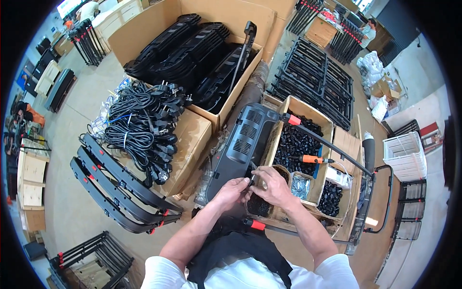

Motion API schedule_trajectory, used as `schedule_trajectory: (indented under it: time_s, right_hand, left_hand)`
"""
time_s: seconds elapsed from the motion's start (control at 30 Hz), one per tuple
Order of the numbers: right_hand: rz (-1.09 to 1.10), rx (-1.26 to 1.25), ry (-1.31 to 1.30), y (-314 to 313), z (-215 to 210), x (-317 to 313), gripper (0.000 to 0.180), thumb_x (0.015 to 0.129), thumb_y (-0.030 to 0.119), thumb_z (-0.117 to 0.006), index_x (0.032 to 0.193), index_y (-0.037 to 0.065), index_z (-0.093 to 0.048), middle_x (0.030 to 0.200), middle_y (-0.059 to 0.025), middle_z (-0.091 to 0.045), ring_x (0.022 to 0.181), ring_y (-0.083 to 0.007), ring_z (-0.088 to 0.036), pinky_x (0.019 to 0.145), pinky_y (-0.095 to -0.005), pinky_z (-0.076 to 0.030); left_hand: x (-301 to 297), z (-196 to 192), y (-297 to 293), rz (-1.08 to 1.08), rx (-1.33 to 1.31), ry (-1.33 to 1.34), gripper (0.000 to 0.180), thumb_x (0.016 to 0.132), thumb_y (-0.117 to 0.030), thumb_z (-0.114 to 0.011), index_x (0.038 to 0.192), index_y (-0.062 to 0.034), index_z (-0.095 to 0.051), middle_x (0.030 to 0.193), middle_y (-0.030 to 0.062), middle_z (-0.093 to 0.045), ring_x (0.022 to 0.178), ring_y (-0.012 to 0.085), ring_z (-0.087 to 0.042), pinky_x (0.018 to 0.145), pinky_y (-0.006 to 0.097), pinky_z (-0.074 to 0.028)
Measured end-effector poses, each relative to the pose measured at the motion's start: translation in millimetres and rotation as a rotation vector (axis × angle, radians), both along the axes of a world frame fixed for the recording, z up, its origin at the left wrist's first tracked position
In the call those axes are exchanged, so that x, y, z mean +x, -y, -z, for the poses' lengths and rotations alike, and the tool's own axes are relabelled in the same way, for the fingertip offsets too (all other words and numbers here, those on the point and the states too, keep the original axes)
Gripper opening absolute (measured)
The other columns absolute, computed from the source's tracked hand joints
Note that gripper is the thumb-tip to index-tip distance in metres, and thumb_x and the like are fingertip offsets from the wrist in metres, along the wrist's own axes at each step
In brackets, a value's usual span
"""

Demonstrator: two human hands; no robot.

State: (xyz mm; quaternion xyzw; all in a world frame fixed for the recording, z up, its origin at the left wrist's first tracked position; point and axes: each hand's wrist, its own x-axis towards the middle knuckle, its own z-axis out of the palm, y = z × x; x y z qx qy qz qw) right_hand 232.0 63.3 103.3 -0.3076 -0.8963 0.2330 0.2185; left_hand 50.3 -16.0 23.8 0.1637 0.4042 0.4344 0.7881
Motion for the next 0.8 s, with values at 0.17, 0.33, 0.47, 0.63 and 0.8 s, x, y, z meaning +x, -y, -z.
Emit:
schedule_trajectory:
  time_s: [0.17,0.33,0.47,0.63,0.8]
  right_hand:
    - [-0.082,0.012,0.075,4.3,17.3,-9.5,0.036,0.084,0.015,-0.082,0.116,0.002,-0.072,0.115,-0.0161,-0.069,0.103,-0.0349,-0.071,0.088,-0.0429,-0.059]
    - [-0.082,0.032,0.063,11.5,17.7,-35.1,0.033,0.085,0.017,-0.080,0.112,0.000,-0.074,0.111,-0.0165,-0.070,0.101,-0.0344,-0.070,0.087,-0.0427,-0.058]
    - [-0.055,0.094,0.014,12.2,27.1,-62.4,0.031,0.085,0.017,-0.080,0.111,0.001,-0.074,0.110,-0.0157,-0.070,0.100,-0.0346,-0.069,0.087,-0.0426,-0.058]
    - [-0.120,0.092,0.022,17.5,42.7,-102.2,0.032,0.086,0.017,-0.081,0.112,0.001,-0.073,0.110,-0.0148,-0.067,0.100,-0.0351,-0.066,0.088,-0.0436,-0.055]
    - [-0.150,0.091,0.079,15.2,52.1,-116.0,0.031,0.085,0.016,-0.081,0.111,0.002,-0.073,0.107,-0.0141,-0.067,0.100,-0.0344,-0.065,0.089,-0.0437,-0.055]
  left_hand:
    - [-7.8,2.2,6.3,-0.048,0.012,-0.021,0.030,0.115,-0.032,-0.048,0.101,-0.0117,-0.065,0.079,-0.0034,-0.065,0.067,0.0071,-0.060,0.058,0.024,-0.044]
    - [-23.9,1.1,25.5,-0.159,-0.021,0.038,0.030,0.115,-0.031,-0.048,0.117,-0.0058,-0.064,0.097,0.0040,-0.070,0.078,0.0125,-0.064,0.069,0.029,-0.052]
    - [-37.9,-6.7,60.4,-0.253,0.015,0.074,0.027,0.114,-0.025,-0.050,0.125,-0.0034,-0.062,0.115,0.0085,-0.071,0.092,0.0146,-0.066,0.077,0.029,-0.053]
    - [-54.4,-9.2,109.6,-0.195,0.036,0.043,0.034,0.111,-0.017,-0.056,0.141,0.0004,-0.054,0.134,0.0143,-0.065,0.107,0.0187,-0.067,0.089,0.029,-0.053]
    - [-69.3,-28.3,115.4,-0.224,-0.010,0.131,0.036,0.112,-0.025,-0.056,0.142,-0.0047,-0.058,0.119,0.0079,-0.068,0.099,0.0130,-0.066,0.086,0.026,-0.052]
